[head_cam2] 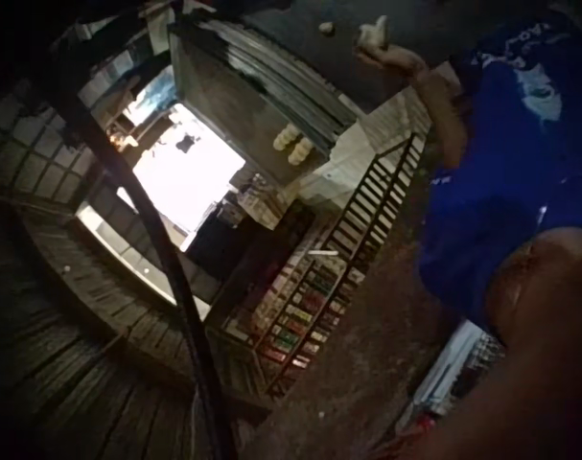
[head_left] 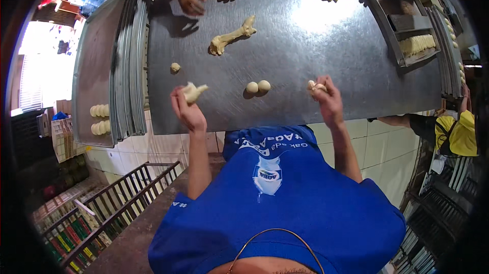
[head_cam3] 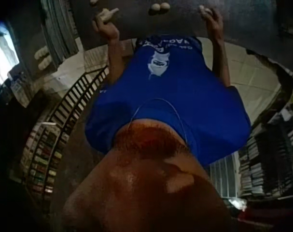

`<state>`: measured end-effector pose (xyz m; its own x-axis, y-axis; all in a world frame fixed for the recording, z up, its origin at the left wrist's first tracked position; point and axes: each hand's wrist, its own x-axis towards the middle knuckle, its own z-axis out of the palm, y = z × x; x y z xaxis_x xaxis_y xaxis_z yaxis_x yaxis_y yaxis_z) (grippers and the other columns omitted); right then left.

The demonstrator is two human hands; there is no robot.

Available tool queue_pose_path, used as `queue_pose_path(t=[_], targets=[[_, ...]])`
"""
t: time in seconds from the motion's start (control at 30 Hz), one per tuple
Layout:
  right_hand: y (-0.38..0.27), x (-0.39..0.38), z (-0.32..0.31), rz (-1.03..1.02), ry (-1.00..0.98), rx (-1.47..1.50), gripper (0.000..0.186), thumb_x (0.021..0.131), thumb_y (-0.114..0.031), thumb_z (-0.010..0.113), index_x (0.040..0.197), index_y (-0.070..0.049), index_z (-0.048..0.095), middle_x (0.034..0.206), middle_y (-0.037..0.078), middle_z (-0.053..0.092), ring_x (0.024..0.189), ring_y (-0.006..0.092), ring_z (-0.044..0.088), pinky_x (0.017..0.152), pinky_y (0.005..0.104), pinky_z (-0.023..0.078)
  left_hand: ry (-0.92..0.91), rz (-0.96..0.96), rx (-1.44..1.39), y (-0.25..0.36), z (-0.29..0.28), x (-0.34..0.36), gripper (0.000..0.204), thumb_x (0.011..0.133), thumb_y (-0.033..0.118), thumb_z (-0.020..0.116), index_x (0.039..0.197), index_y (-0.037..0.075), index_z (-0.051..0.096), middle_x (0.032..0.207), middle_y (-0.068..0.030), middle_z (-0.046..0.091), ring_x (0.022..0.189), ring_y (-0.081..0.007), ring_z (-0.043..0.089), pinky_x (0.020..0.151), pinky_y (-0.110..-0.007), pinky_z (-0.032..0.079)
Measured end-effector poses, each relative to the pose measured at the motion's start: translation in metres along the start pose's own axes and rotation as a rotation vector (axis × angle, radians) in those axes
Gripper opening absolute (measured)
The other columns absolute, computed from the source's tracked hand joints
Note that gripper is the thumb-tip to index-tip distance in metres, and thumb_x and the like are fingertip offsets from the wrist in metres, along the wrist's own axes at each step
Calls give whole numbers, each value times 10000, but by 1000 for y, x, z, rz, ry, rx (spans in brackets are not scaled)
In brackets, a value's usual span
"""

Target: Shaping pieces of dough into bread rolls and arranging them on a large metal production table.

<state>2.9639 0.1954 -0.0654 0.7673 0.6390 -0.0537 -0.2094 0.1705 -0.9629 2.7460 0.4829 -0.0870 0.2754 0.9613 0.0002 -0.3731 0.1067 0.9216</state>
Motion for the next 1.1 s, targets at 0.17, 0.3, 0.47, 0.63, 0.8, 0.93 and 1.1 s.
queue_pose_path(t=[0.17, 0.3, 0.47, 0.63, 0.8, 0.93, 1.1], targets=[[126, -20, -50, -397, -54, -1100, 171, 866, -206, 707, 938, -91, 603, 963, 69, 529, 834, 212, 513, 718, 314, 411, -676, 397, 1271, -78, -112, -22, 193, 980, 243, 558, 1065, 74, 601, 1008, -80, 567, 925, -257, 529, 911, -386, 400], [131, 88, -63, -771, 165, -1676, 291, 851, -354, 675, 1052, -149, 623, 1006, 64, 605, 930, 289, 548, 802, 429, 421, -440, 597, 1606, -91, -57, 33, 317, 905, 377, 625, 1049, 95, 622, 1043, -91, 612, 953, -293, 559, 875, -458, 395], [160, 108, -19, -423, 103, -1117, 161, 795, -169, 670, 878, -82, 563, 874, 100, 560, 820, 315, 505, 737, 436, 422, -673, 542, 1382, -118, -10, -26, 244, 842, 264, 642, 1013, 89, 641, 1000, -95, 616, 920, -298, 575, 782, -413, 458], [148, 43, -85, -586, 29, -1306, 109, 788, -58, 618, 816, -79, 515, 843, 112, 527, 744, 303, 494, 692, 403, 413, -568, 675, 1603, -85, -72, -35, 190, 812, 190, 662, 993, 134, 676, 1009, -59, 607, 959, -269, 560, 771, -415, 439], [128, 144, -75, -426, 390, -1166, 123, 804, -104, 648, 814, -61, 533, 777, 109, 525, 700, 305, 501, 655, 414, 418, -235, 603, 1506, -92, -27, 65, 146, 859, 233, 667, 944, 114, 672, 939, -102, 646, 813, -305, 605, 711, -433, 479], [158, 108, -25, -381, 160, -1046, 122, 782, -51, 638, 793, -53, 516, 758, 117, 514, 663, 290, 479, 638, 397, 418, -313, 251, 1492, -103, 14, -3, 80, 838, 143, 629, 902, 101, 655, 871, -130, 637, 783, -329, 600, 703, -420, 499], [148, 54, -100, -203, 202, -861, 131, 756, 25, 576, 800, -64, 490, 787, 97, 477, 689, 281, 484, 640, 387, 416, -467, 671, 1493, -90, -76, -14, 100, 778, 61, 644, 867, 106, 652, 908, -72, 635, 807, -270, 601, 756, -372, 491]])
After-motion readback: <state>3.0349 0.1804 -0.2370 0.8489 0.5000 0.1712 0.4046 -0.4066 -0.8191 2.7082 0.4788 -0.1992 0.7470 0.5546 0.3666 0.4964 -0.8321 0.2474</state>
